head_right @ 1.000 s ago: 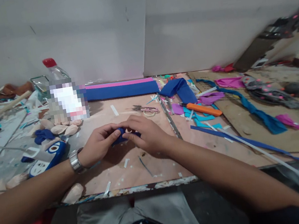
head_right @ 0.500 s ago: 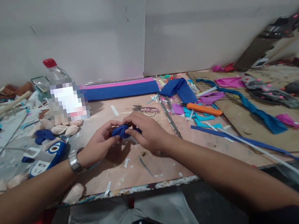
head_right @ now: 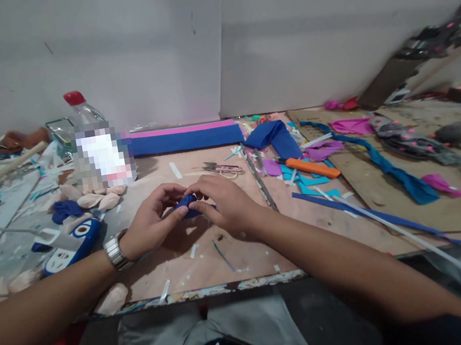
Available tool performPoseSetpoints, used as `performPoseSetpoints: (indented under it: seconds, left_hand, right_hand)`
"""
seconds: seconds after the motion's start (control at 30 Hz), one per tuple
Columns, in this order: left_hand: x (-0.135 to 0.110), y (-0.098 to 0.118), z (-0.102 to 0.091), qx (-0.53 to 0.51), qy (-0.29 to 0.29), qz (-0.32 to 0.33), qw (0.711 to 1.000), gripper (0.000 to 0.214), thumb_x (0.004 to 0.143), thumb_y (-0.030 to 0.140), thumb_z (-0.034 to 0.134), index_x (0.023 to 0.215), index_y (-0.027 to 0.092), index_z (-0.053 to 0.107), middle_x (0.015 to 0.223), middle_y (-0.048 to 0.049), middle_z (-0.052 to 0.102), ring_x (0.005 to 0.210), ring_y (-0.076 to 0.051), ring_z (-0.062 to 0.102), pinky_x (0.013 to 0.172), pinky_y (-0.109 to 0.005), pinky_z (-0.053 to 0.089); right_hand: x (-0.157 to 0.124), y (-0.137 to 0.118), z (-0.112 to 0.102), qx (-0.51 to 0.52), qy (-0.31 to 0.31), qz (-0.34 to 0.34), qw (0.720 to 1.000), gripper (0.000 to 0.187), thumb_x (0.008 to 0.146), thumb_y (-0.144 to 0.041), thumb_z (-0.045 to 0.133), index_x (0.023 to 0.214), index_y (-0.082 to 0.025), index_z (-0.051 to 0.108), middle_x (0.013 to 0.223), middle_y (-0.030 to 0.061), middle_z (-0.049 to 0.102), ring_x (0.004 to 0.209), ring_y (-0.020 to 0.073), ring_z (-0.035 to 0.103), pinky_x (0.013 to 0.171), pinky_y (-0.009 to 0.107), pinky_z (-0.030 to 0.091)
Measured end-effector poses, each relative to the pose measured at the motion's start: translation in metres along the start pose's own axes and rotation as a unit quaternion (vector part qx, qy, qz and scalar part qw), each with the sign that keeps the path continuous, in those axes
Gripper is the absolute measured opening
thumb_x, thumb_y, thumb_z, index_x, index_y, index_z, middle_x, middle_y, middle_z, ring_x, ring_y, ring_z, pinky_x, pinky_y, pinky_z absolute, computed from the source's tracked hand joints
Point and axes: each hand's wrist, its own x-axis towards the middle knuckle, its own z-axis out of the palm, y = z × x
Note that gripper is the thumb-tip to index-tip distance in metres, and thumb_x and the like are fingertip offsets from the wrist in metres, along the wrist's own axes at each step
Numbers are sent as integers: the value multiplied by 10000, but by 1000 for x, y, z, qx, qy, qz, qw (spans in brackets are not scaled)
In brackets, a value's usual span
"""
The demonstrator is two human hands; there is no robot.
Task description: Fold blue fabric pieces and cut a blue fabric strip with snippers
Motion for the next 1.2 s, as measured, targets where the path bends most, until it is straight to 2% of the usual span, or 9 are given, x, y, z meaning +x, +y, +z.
performPoseSetpoints:
  seconds: [0.3,0.43,0.67,0.9,1.0,1.1,1.2]
  left_hand:
    - [-1,3,2,-82,-43,-53,994,369,978,325,674,1293,209,522,1151,-107,734,1048,-211,724,925,-370,576]
    - [0,0,2,-71,-21,-40,996,370,966,370,695,1271,210,561,1242,-129,693,1133,-225,684,973,-383,552]
    - [2,-4,3,-112,-18,-62,992,368,972,380,705,1249,198,546,1100,-96,739,1033,-204,713,958,-376,544]
    - [3,-1,5,-137,-3,-89,987,424,928,438,750,1228,198,568,1057,-76,759,964,-189,723,887,-333,554]
    - [4,0,4,-152,28,-92,984,394,928,461,743,1186,202,594,972,-41,746,888,-159,702,811,-286,542]
    - [5,1,2,-139,50,-95,984,375,914,495,749,1079,187,612,908,-27,720,774,-133,658,697,-254,514]
    - [5,2,1,-120,56,-88,987,375,908,504,755,1040,180,620,916,-30,713,746,-126,638,683,-258,512]
  right_hand:
    - [0,4,0,-5,2,-3,1000,201,1026,-363,613,1124,-198,671,1014,90,723,940,243,656,865,396,490]
    - [0,4,0,-6,-11,-6,1000,195,1022,-324,627,1152,-189,682,1042,98,737,967,249,666,891,408,492]
    - [0,2,3,-8,-28,-20,999,225,1025,-281,622,1233,-227,691,1036,79,726,969,231,655,899,403,491]
    - [1,4,5,1,-34,-25,999,246,1009,-304,649,1243,-243,689,1042,78,729,945,232,650,880,407,507]
    - [0,4,5,3,-3,2,1000,281,981,-325,691,1245,-230,670,1030,76,736,920,231,662,850,390,514]
    - [0,2,5,3,55,14,998,184,963,-325,712,1106,-213,683,978,65,744,877,217,673,817,359,511]
    - [0,1,5,-2,69,0,998,124,973,-326,700,1004,-207,692,933,59,749,863,212,680,814,355,501]
